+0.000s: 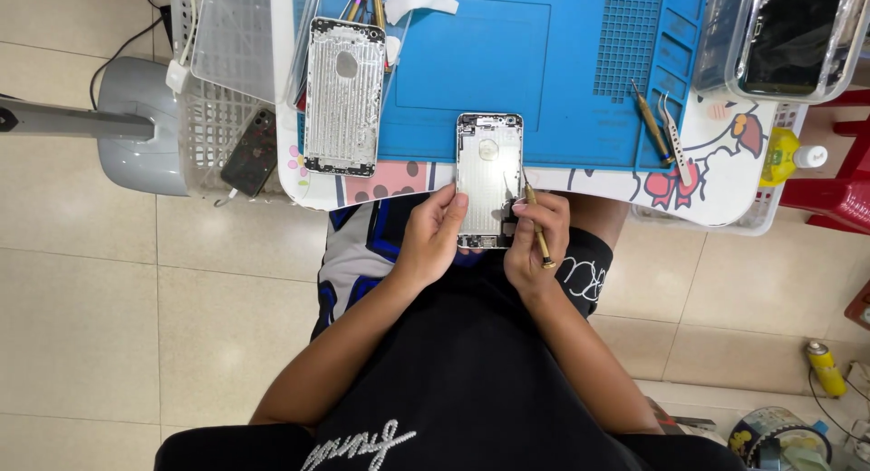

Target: The person sits at a repair bench holding a disassembled phone back housing and uses a precision screwdriver to remove small screws from the housing, turning it over to reach different edges and placing removed screws on the mat. They continue unscrewing along the frame and set the housing down on the mat.

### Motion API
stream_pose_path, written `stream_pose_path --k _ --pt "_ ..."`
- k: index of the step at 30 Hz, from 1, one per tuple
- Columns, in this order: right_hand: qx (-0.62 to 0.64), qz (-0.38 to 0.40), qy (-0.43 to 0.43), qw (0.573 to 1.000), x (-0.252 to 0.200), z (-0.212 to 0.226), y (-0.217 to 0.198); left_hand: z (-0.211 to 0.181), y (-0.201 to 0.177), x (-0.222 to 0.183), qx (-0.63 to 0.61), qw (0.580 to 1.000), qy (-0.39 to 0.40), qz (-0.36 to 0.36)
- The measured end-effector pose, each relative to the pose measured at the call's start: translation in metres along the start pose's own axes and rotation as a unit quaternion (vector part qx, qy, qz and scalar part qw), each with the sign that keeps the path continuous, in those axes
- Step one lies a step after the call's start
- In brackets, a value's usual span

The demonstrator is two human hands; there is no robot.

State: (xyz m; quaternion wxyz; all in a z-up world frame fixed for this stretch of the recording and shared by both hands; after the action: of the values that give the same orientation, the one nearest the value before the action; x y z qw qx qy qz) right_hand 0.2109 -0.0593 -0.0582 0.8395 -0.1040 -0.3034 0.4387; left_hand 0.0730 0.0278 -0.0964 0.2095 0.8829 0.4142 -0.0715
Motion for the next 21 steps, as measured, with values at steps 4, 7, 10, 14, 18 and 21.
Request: stream_pose_path --k 4,7,10,14,18,21 --pt "0.012 -0.006 0.003 1.0 0.001 -0.001 0.0 0.002 -0.003 -0.006 -0.014 0.999 0.002 0.04" --pt "-0.001 -0.005 0.0 1.0 0.003 0.001 0.0 0.004 -0.007 -0.011 0.002 0.999 -0.03 0.039" --pt "0.006 -0.002 -0.023 1.0 0.005 0.005 0.002 0.006 -0.011 -0.017 0.034 0.999 -0.026 0.029" --pt "0.008 0.011 -0.008 1.0 0.006 0.002 0.008 0.015 -0.014 -0.021 0.049 0.997 -0.035 0.046" --pt "-0.03 0.004 -0.025 0.999 0.018 0.003 0.012 0.016 -0.009 -0.022 0.064 0.993 -0.036 0.088" --pt "-0.048 0.019 -0.047 0.998 0.028 0.0 0.016 0.029 -0.007 -0.017 0.012 0.99 -0.094 0.104"
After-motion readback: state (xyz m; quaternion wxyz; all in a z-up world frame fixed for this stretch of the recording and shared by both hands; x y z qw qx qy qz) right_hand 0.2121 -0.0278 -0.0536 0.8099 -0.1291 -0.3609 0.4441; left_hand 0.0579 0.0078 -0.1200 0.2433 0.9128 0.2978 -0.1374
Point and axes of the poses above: each hand's wrist, its own x-axis towards the middle knuckle, its own y-axis out of the palm, z = x × y, the point moved 6 cm from there along x, towards the middle knuckle, and after that the axes turned 3 degrees about z, right-handed, at the moved point
